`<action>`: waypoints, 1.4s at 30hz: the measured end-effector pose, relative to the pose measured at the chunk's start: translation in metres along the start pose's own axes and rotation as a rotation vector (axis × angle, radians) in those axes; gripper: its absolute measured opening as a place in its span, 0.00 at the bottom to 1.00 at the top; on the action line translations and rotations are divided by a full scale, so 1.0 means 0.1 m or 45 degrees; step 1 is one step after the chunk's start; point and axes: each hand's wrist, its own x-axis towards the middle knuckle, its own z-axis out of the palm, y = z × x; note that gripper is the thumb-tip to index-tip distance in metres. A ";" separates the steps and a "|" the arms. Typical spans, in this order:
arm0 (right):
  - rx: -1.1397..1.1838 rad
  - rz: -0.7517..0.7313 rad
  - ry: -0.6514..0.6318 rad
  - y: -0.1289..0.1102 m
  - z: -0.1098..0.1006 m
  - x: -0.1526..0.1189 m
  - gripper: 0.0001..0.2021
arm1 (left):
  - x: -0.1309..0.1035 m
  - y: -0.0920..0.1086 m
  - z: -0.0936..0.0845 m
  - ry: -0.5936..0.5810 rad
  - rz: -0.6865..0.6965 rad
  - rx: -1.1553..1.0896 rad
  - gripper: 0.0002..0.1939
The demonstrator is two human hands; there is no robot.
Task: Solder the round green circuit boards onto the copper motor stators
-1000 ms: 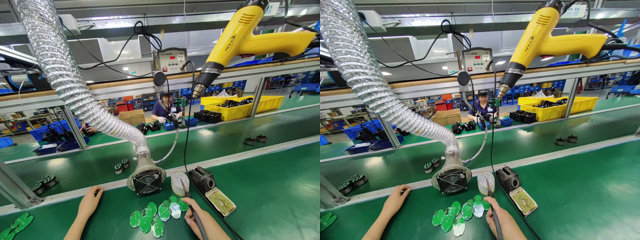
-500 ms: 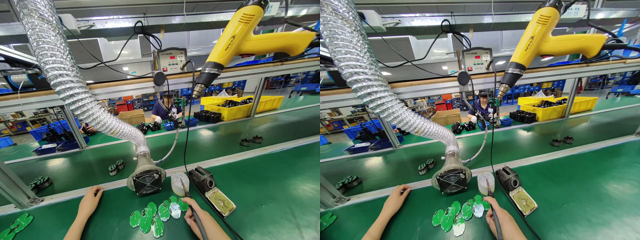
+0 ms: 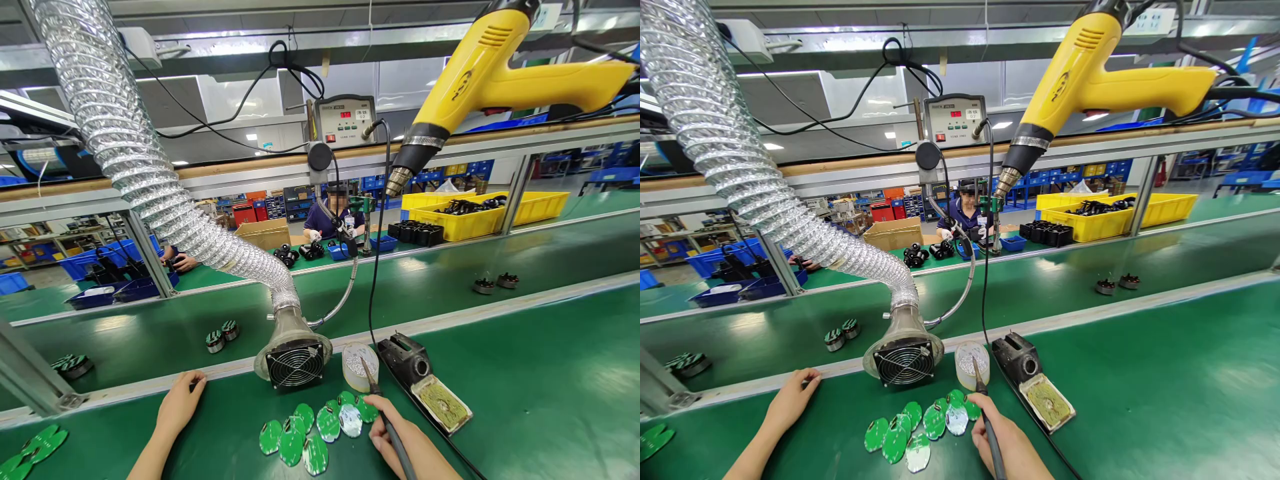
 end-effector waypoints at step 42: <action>-0.002 -0.039 0.019 0.05 0.03 0.01 0.24 | -0.01 0.04 -0.02 0.009 -0.002 -0.015 0.16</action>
